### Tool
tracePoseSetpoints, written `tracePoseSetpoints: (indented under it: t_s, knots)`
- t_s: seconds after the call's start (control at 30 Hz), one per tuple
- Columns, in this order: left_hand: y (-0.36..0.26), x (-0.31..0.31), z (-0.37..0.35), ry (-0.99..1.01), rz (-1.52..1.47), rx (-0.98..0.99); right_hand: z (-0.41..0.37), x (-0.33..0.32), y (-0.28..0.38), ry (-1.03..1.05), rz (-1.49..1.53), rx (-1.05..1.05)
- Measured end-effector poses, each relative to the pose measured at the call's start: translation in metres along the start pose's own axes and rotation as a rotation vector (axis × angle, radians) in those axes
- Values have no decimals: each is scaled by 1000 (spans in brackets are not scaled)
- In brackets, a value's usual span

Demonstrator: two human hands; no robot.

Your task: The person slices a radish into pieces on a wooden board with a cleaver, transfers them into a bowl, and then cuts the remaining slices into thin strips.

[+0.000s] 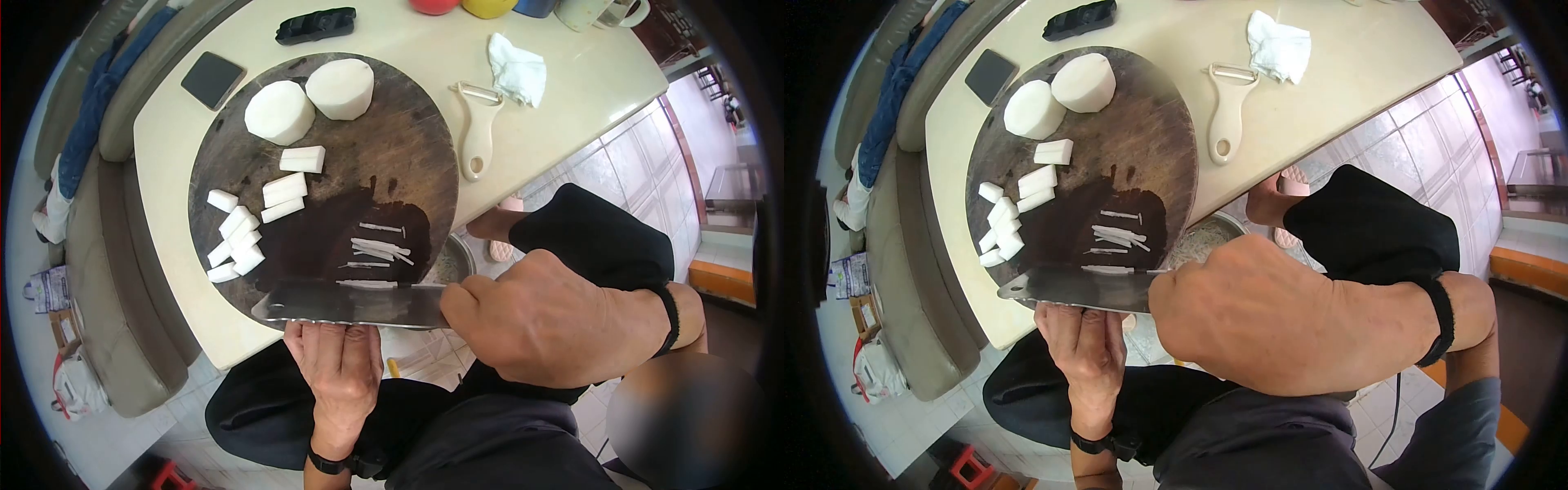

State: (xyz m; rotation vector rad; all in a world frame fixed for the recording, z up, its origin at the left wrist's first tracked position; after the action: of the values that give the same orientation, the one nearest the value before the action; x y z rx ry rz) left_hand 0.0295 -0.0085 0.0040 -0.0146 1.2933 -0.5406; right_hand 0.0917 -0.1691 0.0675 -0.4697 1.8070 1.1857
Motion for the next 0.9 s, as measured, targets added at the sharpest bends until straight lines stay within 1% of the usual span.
tracePoseSetpoints:
  t_s: [0.17, 0.27, 0.37, 0.43, 0.53, 0.77, 0.83, 0.9]
  knots:
    - [4, 1, -2, 16, -29, -8, -1, -3, -1, 59, 31, 5]
    - [3, -1, 0, -3, -39, -18, -1, -3, -1, 73, 11, -6]
    - [4, -1, -2, 23, -25, -30, -2, -4, -2, 95, -3, 16]
    - [5, -1, -4, 39, -23, -32, -4, -1, -4, 211, -13, 44]
    - [4, -1, -4, 38, -29, -60, -4, -4, -5, 207, -37, 37]
    - [2, -3, -2, 40, 20, -53, -4, -7, -7, 250, -34, 68]
    - [-1, -5, 1, 51, 62, -49, -4, -12, -4, 184, -121, 13]
    - [-1, -4, 1, 48, 66, -52, -3, -14, -5, 188, -110, 29]
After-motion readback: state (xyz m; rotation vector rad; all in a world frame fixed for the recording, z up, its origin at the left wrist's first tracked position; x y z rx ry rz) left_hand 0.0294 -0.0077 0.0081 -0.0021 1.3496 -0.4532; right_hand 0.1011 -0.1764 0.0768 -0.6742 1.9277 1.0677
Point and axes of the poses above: each hand's wrist, its own z-axis towards the middle knuckle, its own x-axis out of the palm, y = z × x, the point moved 5 cm from there along z, towards the middle knuckle, and after that the axes turned 5 degrees about y, right-handed, at the moved point
